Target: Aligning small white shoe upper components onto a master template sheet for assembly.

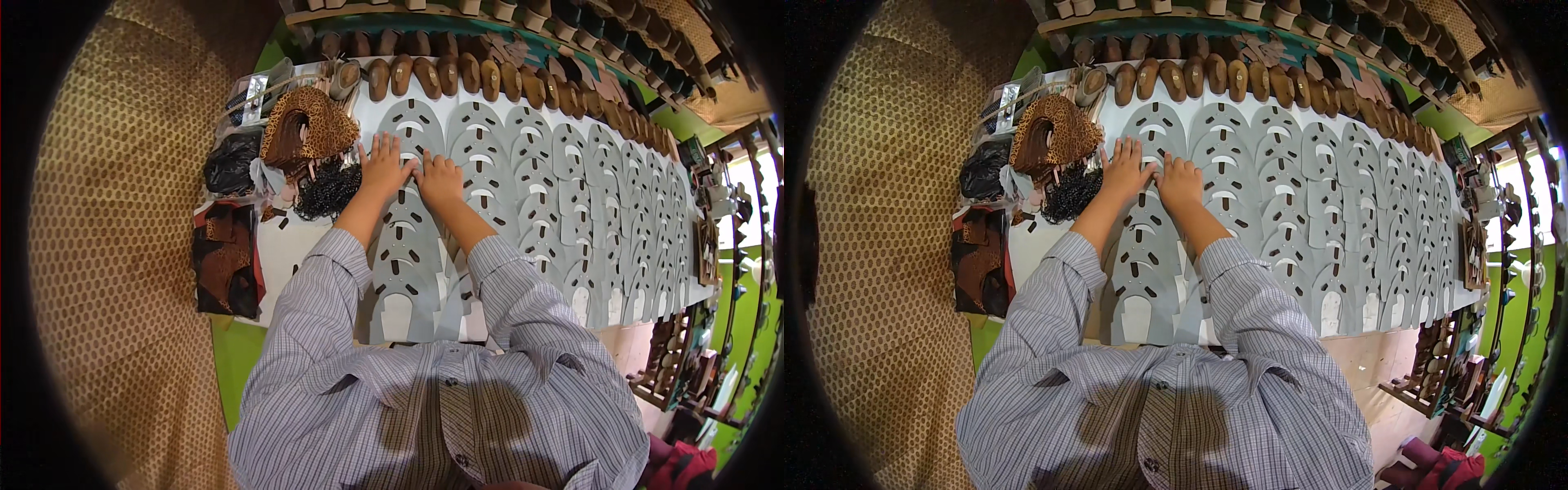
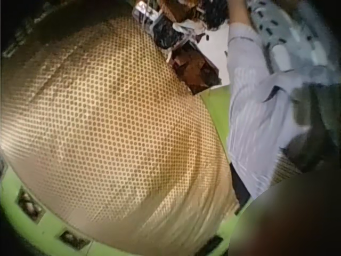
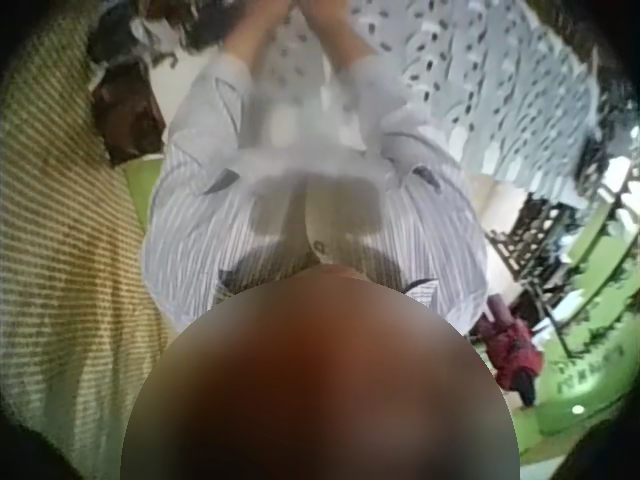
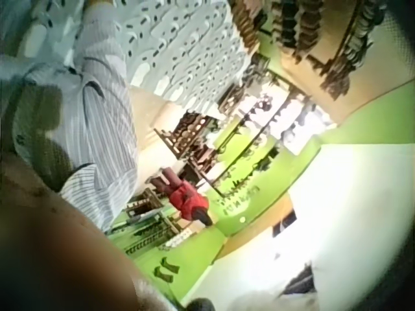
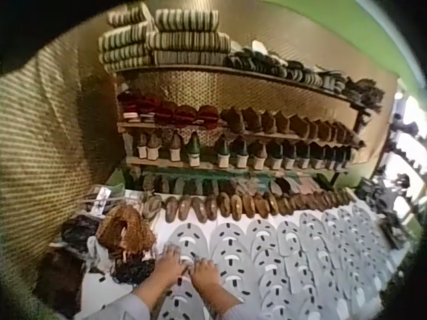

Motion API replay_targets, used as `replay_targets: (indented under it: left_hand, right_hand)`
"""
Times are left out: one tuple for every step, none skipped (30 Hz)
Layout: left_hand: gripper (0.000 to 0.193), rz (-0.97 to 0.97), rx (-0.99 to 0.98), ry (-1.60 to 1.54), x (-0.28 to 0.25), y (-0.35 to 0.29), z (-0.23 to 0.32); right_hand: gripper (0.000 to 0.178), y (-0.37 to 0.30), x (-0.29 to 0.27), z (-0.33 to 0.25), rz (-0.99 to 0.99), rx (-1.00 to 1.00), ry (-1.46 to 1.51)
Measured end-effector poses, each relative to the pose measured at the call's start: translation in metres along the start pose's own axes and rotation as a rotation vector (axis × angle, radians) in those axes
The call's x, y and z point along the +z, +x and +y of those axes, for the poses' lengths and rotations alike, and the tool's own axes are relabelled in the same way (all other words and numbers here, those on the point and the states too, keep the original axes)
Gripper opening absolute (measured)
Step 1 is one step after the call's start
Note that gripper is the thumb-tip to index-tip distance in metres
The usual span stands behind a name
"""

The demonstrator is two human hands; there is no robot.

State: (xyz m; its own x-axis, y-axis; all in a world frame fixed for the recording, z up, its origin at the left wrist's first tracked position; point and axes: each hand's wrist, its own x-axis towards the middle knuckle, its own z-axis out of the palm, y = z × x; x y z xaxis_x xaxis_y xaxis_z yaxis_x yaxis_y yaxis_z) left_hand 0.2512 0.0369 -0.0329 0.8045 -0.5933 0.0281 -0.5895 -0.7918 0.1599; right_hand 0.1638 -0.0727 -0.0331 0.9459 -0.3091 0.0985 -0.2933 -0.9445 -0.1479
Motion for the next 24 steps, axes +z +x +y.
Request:
replay_targets:
  left_hand:
    - [0.068, -0.001, -0.014, -0.001, -0.002, 0.006, 0.000]
    - [0.068, 0.002, -0.020, 0.002, -0.002, 0.012, -0.005]
    - [0.066, 0.009, -0.029, -0.001, -0.003, 0.019, -0.011]
    - [0.065, 0.017, -0.038, -0.003, -0.004, 0.025, -0.016]
    - [0.065, 0.016, -0.036, -0.003, -0.006, 0.032, -0.017]
    - [0.063, -0.020, -0.004, 0.054, -0.009, 0.038, -0.019]
    - [0.061, -0.055, 0.027, 0.111, -0.013, 0.043, -0.020]
    - [0.061, -0.057, 0.034, 0.112, -0.016, 0.048, -0.020]
    - [0.058, -0.085, 0.052, 0.030, -0.020, 0.053, -0.020]
    - [0.056, -0.114, 0.070, -0.051, -0.023, 0.057, -0.020]
    - [0.056, -0.117, 0.079, -0.051, -0.027, 0.062, -0.017]
    - [0.057, -0.177, 0.046, -0.119, -0.031, 0.068, -0.014]
    - [0.057, -0.239, 0.014, -0.188, -0.034, 0.072, -0.009]
    - [0.057, -0.237, 0.012, -0.183, -0.033, 0.076, -0.013]
    - [0.056, -0.216, -0.012, -0.294, -0.028, 0.078, -0.021]
    - [0.056, -0.195, -0.035, -0.405, -0.023, 0.080, -0.028]
    - [0.056, -0.197, -0.032, -0.403, -0.019, 0.082, -0.029]
    - [0.057, -0.204, 0.001, -0.360, -0.016, 0.084, -0.030]
    - [0.058, -0.209, 0.032, -0.317, -0.013, 0.086, -0.032]
    - [0.047, -0.336, 0.086, -0.286, -0.017, 0.092, -0.030]
    - [0.047, -0.342, 0.095, -0.287, -0.018, 0.094, -0.026]
    - [0.038, -0.395, 0.141, -0.204, -0.020, 0.095, -0.023]
    - [0.030, -0.443, 0.176, -0.117, -0.020, 0.094, -0.026]
    - [0.017, -0.398, 0.182, -0.118, -0.019, 0.093, -0.028]
  right_hand:
    - [0.053, -0.001, 0.001, 0.001, 0.000, 0.003, -0.002]
    - [0.054, -0.002, 0.001, -0.002, 0.019, -0.005, 0.002]
    - [0.055, -0.002, 0.002, -0.004, 0.039, -0.012, 0.007]
    - [0.055, -0.003, 0.002, -0.006, 0.041, -0.017, 0.011]
    - [0.055, -0.005, 0.001, -0.005, 0.057, -0.013, 0.010]
    - [0.055, -0.005, 0.001, -0.005, 0.073, -0.009, 0.009]
    - [0.055, -0.005, 0.001, -0.005, 0.073, -0.008, 0.011]
    - [0.054, -0.006, 0.001, -0.004, 0.086, -0.012, 0.010]
    - [0.054, -0.006, 0.002, -0.002, 0.098, -0.016, 0.009]
    - [0.054, -0.006, 0.002, -0.001, 0.097, -0.009, 0.010]
    - [0.054, -0.006, 0.003, 0.001, 0.111, -0.016, 0.016]
    - [0.053, -0.007, 0.004, 0.004, 0.125, -0.022, 0.021]
    - [0.053, -0.007, 0.005, 0.007, 0.124, -0.010, 0.018]
    - [0.051, -0.007, 0.007, 0.005, 0.144, -0.020, 0.032]
    - [0.049, -0.006, 0.007, 0.001, 0.163, -0.033, 0.049]
    - [0.049, -0.005, 0.007, -0.003, 0.166, -0.038, 0.056]
    - [0.048, -0.006, 0.007, -0.003, 0.177, -0.038, 0.064]
    - [0.046, -0.005, 0.008, -0.003, 0.189, -0.039, 0.072]
    - [0.046, -0.005, 0.008, -0.003, 0.189, -0.036, 0.075]
    - [0.047, -0.006, 0.008, 0.001, 0.190, -0.035, 0.071]
    - [0.047, -0.006, 0.009, 0.004, 0.192, -0.035, 0.068]
    - [0.047, -0.007, 0.010, 0.006, 0.205, -0.031, 0.056]
    - [0.047, -0.006, 0.008, 0.004, 0.206, -0.030, 0.061]
    - [0.046, -0.006, 0.007, 0.001, 0.202, -0.034, 0.072]
